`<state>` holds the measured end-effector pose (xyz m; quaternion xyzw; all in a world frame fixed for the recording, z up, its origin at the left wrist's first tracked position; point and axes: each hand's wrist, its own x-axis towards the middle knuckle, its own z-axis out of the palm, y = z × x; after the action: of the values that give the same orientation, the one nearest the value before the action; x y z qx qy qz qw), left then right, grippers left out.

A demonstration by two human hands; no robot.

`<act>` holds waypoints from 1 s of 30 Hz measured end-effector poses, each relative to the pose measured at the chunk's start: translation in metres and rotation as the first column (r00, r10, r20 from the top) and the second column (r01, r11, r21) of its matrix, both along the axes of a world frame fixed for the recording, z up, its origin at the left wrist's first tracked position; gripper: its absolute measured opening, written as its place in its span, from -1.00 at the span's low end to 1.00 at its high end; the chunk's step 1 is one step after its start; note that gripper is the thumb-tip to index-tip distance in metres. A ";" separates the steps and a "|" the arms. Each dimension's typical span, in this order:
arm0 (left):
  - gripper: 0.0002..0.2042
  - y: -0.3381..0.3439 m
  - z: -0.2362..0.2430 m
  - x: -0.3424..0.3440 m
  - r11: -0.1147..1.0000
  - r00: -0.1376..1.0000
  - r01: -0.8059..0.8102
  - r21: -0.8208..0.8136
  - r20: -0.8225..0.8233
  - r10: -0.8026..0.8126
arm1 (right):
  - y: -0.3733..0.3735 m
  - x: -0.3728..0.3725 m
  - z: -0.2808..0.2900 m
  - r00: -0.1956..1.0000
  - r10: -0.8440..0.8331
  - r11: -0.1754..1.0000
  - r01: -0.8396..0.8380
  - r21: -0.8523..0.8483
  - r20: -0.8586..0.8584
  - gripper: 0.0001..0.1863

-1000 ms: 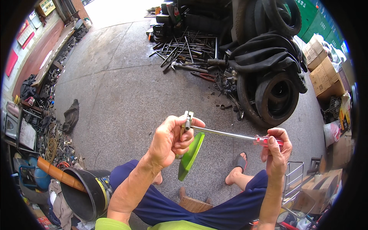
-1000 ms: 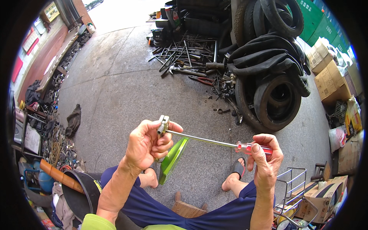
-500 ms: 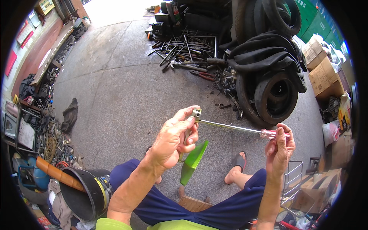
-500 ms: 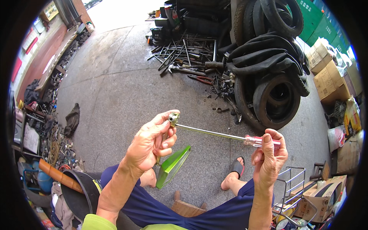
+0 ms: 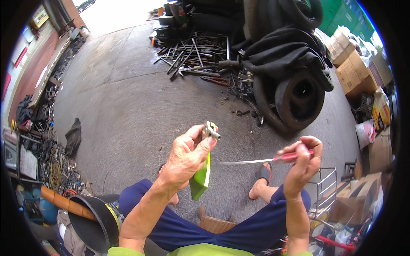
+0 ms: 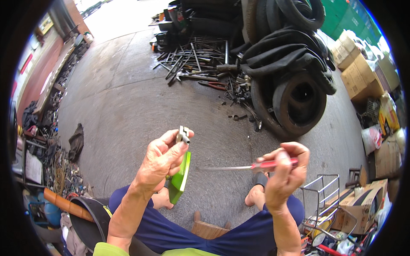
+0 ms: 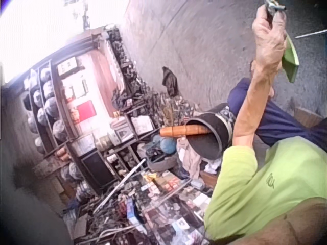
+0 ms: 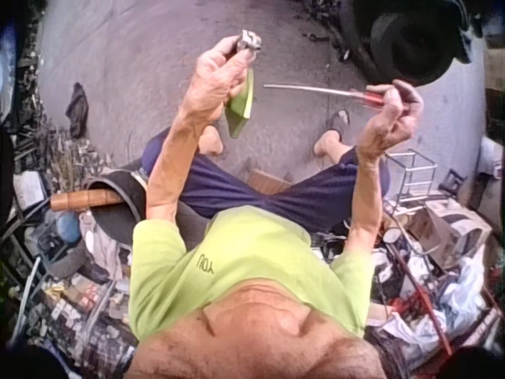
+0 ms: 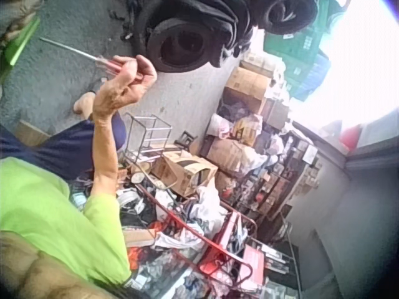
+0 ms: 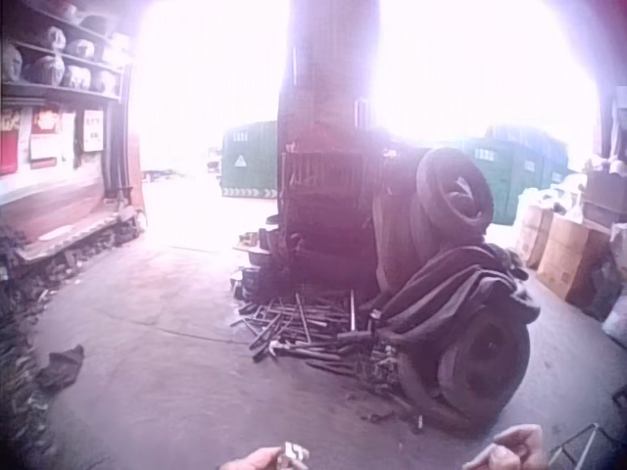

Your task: The person uses a screwdriver to adjust a small metal part held in their left hand. They repeatedly insert the screwdriver into a hole in the part and turn it, then remove it and inspect the part.

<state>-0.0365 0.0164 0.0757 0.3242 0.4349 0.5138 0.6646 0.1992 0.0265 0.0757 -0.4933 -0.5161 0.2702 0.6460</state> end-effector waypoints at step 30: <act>-0.79 -0.012 -0.016 0.016 0.819 0.820 0.523 -0.233 0.400 -0.410 | -0.009 -0.023 -0.008 0.780 0.476 0.874 -0.472 -0.116 0.406 -0.85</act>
<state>-0.0200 0.0047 0.0599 0.2138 0.3026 0.2984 0.8796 0.1762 0.0176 0.0676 -0.3969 -0.7493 0.3128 0.4280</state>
